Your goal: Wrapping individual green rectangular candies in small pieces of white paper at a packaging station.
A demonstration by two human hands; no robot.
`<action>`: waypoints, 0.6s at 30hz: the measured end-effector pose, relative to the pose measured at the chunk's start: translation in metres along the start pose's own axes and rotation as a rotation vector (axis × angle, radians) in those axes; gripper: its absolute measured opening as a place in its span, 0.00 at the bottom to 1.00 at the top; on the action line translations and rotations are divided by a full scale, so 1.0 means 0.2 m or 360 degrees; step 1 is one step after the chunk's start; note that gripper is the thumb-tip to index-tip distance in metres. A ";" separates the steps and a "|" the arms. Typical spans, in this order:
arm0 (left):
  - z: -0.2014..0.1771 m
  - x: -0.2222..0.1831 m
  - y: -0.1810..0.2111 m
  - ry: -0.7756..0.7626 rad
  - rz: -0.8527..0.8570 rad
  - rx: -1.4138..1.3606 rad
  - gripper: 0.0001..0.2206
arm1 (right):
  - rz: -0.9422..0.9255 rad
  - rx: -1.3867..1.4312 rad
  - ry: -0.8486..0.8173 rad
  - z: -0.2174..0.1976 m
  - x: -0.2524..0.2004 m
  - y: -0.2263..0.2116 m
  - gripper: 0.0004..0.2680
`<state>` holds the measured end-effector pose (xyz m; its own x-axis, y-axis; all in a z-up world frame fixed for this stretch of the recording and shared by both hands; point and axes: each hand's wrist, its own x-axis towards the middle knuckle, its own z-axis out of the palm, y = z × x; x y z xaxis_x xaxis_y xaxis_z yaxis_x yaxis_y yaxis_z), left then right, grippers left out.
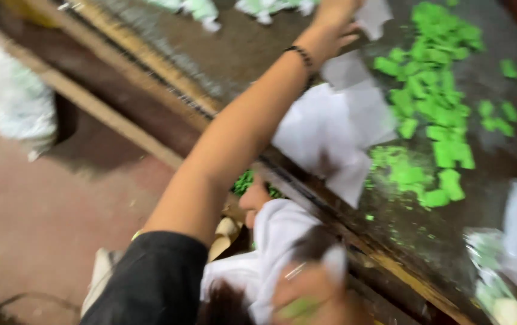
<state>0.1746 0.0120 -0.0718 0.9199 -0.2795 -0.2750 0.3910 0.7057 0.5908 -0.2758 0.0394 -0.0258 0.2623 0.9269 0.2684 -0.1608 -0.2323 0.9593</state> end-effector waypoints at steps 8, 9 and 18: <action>0.02 -0.02 -0.05 -0.0044 0.0320 0.0136 0.21 | 0.0150 0.1907 -0.1849 0.27 -0.29 -0.75 0.48; 0.04 -0.03 -0.02 -0.0041 0.0332 0.0133 0.21 | 0.0144 0.1904 -0.1837 0.26 -0.26 -0.71 0.48; 0.14 -0.14 -0.05 -0.0030 0.0764 0.0985 0.14 | -0.0444 0.4052 -0.1892 0.23 0.07 0.31 0.12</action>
<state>0.1459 -0.0062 -0.0482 0.9906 -0.0503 0.1271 -0.1097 0.2625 0.9587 -0.2390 0.0242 0.0407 0.2506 0.7805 -0.5727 0.2566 -0.6240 -0.7381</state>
